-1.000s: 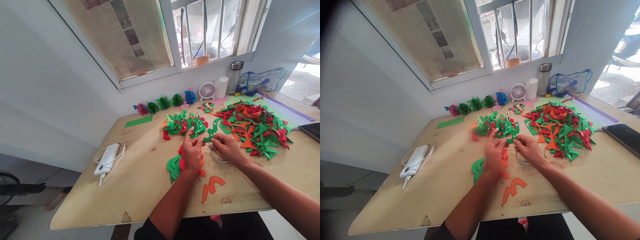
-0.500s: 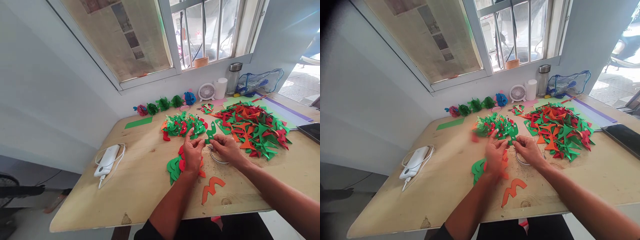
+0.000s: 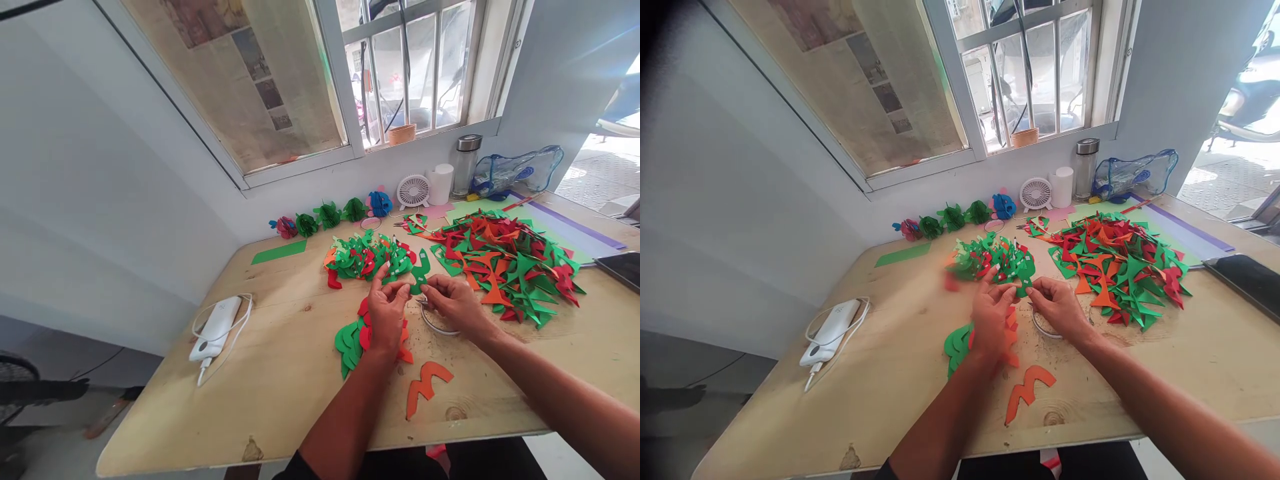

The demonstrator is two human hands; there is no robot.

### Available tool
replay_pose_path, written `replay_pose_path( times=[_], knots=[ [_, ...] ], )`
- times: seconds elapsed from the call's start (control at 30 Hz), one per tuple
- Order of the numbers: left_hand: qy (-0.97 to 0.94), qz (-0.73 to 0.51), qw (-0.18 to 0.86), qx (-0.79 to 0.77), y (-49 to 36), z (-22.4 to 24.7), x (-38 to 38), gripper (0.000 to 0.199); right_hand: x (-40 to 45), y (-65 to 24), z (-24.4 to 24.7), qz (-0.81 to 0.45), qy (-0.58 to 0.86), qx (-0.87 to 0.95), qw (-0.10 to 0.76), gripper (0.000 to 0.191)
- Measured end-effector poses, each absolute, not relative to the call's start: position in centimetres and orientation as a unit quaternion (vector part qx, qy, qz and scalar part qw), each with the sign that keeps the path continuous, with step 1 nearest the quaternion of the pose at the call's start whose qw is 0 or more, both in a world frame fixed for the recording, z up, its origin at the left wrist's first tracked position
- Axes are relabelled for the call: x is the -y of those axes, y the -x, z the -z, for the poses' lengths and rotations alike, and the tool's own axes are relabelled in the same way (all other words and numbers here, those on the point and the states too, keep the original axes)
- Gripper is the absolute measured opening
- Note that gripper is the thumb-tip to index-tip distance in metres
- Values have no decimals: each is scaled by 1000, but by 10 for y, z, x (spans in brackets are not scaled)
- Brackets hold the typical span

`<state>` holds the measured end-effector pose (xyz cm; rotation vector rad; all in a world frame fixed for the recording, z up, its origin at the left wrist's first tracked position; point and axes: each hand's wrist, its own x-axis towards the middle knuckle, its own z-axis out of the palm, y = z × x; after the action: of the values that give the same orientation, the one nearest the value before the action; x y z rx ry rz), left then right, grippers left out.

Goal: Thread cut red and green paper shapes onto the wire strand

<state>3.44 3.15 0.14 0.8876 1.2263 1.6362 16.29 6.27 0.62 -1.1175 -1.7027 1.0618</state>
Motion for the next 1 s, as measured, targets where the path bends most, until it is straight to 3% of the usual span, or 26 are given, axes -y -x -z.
replay_pose_path(
  times=[0.6,1.0],
  knots=[
    [-456,-631,356,-518,-37,0,-26,65,-54,-161,8,-207,443,793,364,30],
    [-334,-669,491,-446,-35,-6,-30,65,-54,-161,3,-295,392,793,361,33]
  ],
)
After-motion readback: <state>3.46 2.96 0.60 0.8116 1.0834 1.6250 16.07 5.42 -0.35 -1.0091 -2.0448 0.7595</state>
